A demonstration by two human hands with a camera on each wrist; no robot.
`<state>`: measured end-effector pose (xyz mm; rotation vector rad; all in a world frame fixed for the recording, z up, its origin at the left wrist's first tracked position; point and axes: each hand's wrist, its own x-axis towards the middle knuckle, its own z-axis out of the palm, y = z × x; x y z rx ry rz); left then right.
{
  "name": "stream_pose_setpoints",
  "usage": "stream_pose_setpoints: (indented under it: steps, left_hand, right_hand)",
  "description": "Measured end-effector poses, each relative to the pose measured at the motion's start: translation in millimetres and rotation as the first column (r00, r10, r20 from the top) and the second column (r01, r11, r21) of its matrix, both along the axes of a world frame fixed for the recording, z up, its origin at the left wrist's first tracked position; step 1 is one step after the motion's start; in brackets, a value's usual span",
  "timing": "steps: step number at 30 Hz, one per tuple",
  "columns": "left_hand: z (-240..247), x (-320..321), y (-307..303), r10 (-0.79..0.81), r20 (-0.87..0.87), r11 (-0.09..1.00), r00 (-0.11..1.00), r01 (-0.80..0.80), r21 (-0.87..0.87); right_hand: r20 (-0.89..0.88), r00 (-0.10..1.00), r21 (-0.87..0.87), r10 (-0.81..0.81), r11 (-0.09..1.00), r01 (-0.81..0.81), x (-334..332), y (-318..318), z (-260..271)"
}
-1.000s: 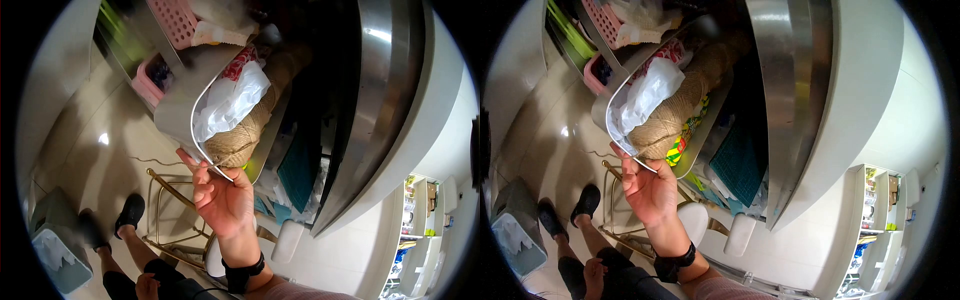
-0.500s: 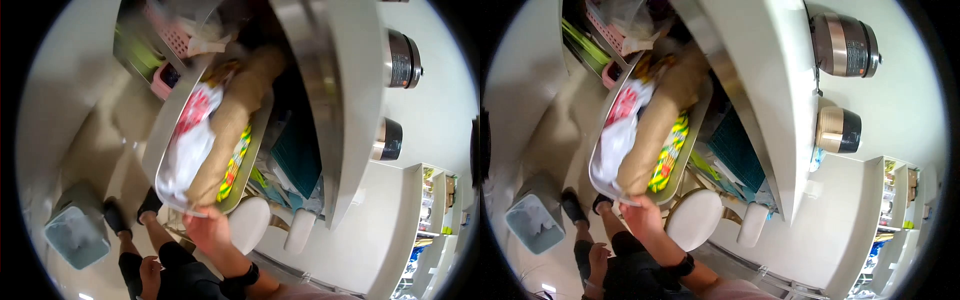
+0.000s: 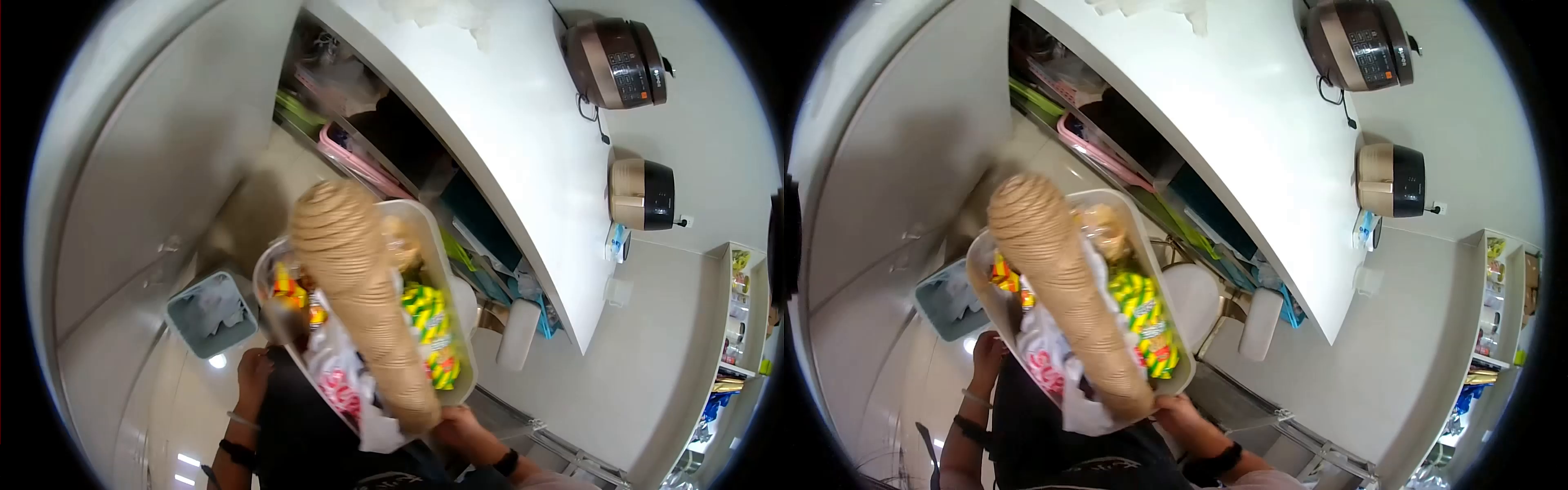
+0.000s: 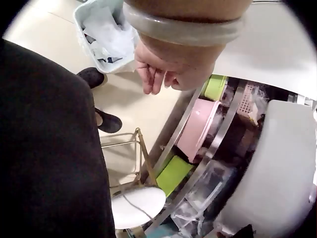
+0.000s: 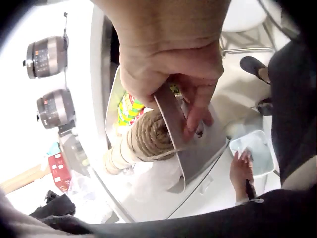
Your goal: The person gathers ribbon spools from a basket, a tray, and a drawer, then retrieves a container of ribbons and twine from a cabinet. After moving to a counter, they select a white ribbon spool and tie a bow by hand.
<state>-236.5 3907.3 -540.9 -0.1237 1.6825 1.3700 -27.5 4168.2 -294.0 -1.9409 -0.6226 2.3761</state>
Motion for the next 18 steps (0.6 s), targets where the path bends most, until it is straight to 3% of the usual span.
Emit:
stream_pose_setpoints:
  steps: [3, 6, 9, 11, 13, 15, 16, 18]
  left_hand:
    - [20.5, -2.8, 7.1, 0.026, 0.029, 0.999, 0.999, -0.028, 0.044]
    - [31.8, -5.5, 13.6, 0.023, 0.025, 0.997, 0.999, -0.025, 0.07]
    - [35.7, -8.5, 15.6, 0.0, 0.032, 0.996, 1.0, -0.002, 0.086]
    - [35.9, -11.3, 14.8, 0.002, 0.028, 0.996, 1.0, -0.005, 0.094]
    - [36.2, -16.7, 9.8, 0.007, -0.009, 0.992, 1.0, -0.005, 0.128]
    - [41.9, -26.9, 2.6, 0.002, -0.05, 0.995, 0.999, 0.003, 0.096]
    - [43.3, -31.4, -0.5, -0.014, -0.082, 0.997, 0.997, 0.02, 0.072]
    - [38.5, -37.7, -11.1, -0.016, -0.1, 0.999, 0.995, 0.02, 0.042]
  right_hand:
    - [-0.115, 0.993, 0.125, -0.034, 0.991, 0.049, 4.0, 19.6, 48.8]
    - [-0.067, 0.998, 0.379, -0.021, 0.924, 0.045, -33.0, 47.4, 104.1]
    - [-0.236, 0.961, 0.499, -0.145, 0.83, 0.248, -65.0, 87.3, 120.8]
    - [-0.222, 0.967, 0.567, -0.124, 0.79, 0.232, -56.8, 130.4, 112.0]
    - [-0.243, 0.97, 0.514, 0.005, 0.849, 0.125, -67.0, 166.5, 107.9]
    - [-0.234, 0.967, 0.491, -0.097, 0.847, 0.204, -79.8, 193.6, 100.1]
    - [-0.352, 0.925, 0.375, -0.145, 0.883, 0.281, -76.8, 209.3, 94.5]
    - [-0.399, 0.888, 0.303, -0.229, 0.881, 0.363, -96.7, 217.7, 87.6]
